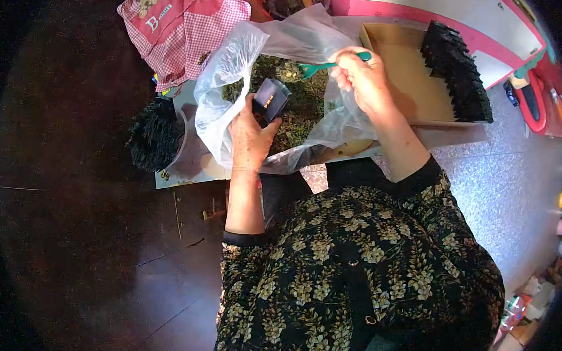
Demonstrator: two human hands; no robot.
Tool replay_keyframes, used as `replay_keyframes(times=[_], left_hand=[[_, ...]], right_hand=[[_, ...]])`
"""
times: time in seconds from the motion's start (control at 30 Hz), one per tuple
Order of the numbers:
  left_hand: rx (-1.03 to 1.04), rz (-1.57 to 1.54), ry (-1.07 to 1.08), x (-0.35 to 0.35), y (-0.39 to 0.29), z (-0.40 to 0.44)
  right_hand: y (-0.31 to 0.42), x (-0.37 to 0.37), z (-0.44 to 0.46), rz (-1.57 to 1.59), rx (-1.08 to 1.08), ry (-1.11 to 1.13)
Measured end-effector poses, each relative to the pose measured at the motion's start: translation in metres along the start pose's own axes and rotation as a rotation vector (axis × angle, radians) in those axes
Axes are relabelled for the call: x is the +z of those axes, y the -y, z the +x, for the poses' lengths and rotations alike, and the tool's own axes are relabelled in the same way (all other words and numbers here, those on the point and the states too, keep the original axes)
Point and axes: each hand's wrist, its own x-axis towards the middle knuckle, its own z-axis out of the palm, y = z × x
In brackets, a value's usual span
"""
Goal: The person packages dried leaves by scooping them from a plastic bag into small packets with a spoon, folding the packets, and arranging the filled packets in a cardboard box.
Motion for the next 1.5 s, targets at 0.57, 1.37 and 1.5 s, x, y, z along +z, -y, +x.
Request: replay_keyframes(times=[0.57, 1.37, 1.5], left_hand=[[-0.058, -0.199, 0.033, 0.004, 0.01, 0.002], [-0.097, -0.192, 0.088, -0.006, -0.004, 0.002], [-0.023, -0.087, 0.046, 0.0, 0.003, 0.003]], right_hand=[[0.015, 0.036, -0.026, -0.561, -0.528, 0.351], [-0.046, 0.002, 0.004, -0.107, 0.06, -0.127], [-0.029, -0.003, 0.007, -0.036, -0.04, -0.076]])
